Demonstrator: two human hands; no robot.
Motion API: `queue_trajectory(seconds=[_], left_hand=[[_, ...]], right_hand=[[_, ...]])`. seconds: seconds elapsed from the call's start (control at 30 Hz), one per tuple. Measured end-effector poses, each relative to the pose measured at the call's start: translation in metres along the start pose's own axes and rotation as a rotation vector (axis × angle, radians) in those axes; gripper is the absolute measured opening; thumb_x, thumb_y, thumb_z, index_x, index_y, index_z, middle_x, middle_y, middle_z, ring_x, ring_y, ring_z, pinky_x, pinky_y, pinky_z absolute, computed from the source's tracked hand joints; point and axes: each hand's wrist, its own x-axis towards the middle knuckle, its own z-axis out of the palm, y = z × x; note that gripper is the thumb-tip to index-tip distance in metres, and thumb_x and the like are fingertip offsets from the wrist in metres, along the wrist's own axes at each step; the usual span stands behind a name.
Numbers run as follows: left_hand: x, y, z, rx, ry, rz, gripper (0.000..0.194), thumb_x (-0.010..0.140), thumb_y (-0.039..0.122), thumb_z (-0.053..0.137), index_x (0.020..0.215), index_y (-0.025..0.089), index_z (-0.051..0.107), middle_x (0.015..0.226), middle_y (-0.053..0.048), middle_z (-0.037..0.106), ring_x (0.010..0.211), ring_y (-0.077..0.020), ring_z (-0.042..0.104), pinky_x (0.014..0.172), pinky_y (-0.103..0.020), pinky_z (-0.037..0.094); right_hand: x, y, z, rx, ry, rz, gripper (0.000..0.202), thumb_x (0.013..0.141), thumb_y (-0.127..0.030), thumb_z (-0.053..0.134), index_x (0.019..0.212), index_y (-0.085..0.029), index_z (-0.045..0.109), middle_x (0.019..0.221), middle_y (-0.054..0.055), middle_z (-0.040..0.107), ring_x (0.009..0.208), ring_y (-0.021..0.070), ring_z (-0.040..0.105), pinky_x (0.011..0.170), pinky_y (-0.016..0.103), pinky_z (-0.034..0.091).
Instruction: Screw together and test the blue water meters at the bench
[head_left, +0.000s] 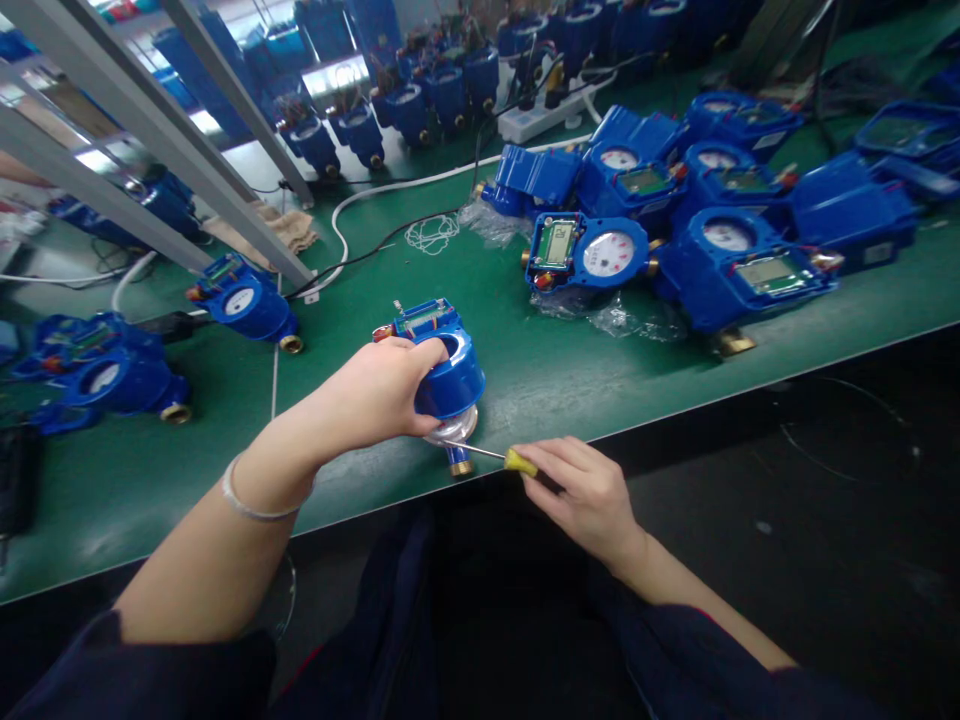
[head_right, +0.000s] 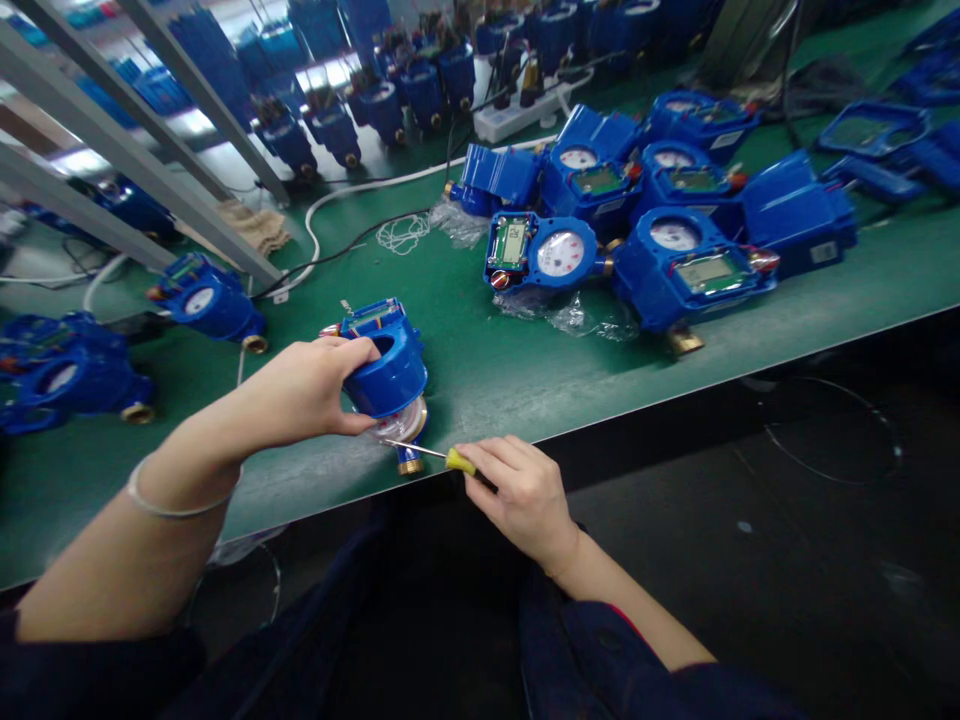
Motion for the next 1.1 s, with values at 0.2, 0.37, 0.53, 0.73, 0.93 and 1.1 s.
queue_trajectory(seconds=[0.2, 0.37, 0.53, 0.73, 0.93, 1.1], left_hand=[[0.0, 0.001, -0.001, -0.004, -0.001, -0.003, 0.04, 0.071, 0.036, 0.077, 0.102, 0.018, 0.058, 0.089, -0.008, 0.067, 0.084, -0.0283, 0.066, 0.072, -0.034, 0.048], [0.003, 0.001, -0.001, -0.007, -0.01, 0.004, 0.04, 0.071, 0.036, 0.077, 0.101, 0.018, 0.058, 0.087, -0.008, 0.066, 0.083, -0.0279, 0.065, 0.072, -0.033, 0.047], [0.003, -0.004, -0.006, -0.043, -0.018, 0.033, 0.039, 0.071, 0.038, 0.077, 0.1, 0.019, 0.059, 0.087, -0.006, 0.067, 0.08, -0.0258, 0.063, 0.069, -0.032, 0.043], [0.003, -0.018, -0.011, -0.308, -0.033, 0.091, 0.036, 0.084, 0.055, 0.065, 0.093, 0.021, 0.06, 0.085, 0.0, 0.066, 0.071, -0.0185, 0.059, 0.064, -0.031, 0.039], [0.001, -0.018, -0.006, -0.475, 0.041, 0.069, 0.035, 0.088, 0.055, 0.061, 0.093, 0.02, 0.062, 0.085, 0.0, 0.067, 0.075, -0.0182, 0.061, 0.068, -0.032, 0.041], [-0.002, -0.018, -0.002, -0.572, 0.107, 0.057, 0.033, 0.088, 0.051, 0.064, 0.095, 0.019, 0.064, 0.091, -0.001, 0.069, 0.084, -0.0193, 0.064, 0.075, -0.032, 0.045]], right_hand=[[0.006, -0.009, -0.012, 0.172, 0.138, -0.019, 0.031, 0.081, -0.004, 0.07, 0.108, -0.02, 0.068, 0.093, 0.005, 0.076, 0.078, 0.0163, 0.069, 0.07, 0.028, 0.057], [0.003, -0.002, -0.009, 0.053, -0.013, -0.028, 0.027, 0.086, -0.008, 0.067, 0.11, -0.018, 0.069, 0.094, 0.007, 0.076, 0.077, 0.0193, 0.07, 0.069, 0.031, 0.058], [0.006, 0.003, -0.016, 0.099, 0.073, 0.012, 0.026, 0.086, -0.01, 0.069, 0.11, -0.019, 0.07, 0.096, 0.006, 0.075, 0.082, 0.0183, 0.071, 0.075, 0.029, 0.058], [0.016, 0.058, -0.034, -0.302, 0.181, 0.248, 0.025, 0.091, -0.024, 0.068, 0.114, -0.017, 0.072, 0.104, 0.011, 0.072, 0.091, 0.025, 0.07, 0.08, 0.038, 0.057], [0.044, 0.054, -0.015, -0.324, 0.111, 0.132, 0.034, 0.086, -0.032, 0.075, 0.115, -0.014, 0.073, 0.11, 0.015, 0.071, 0.103, 0.0325, 0.064, 0.089, 0.05, 0.053], [0.063, -0.002, 0.021, 0.258, 0.054, 0.064, 0.035, 0.078, -0.033, 0.084, 0.109, -0.021, 0.076, 0.111, 0.01, 0.071, 0.107, 0.0244, 0.064, 0.095, 0.041, 0.053]])
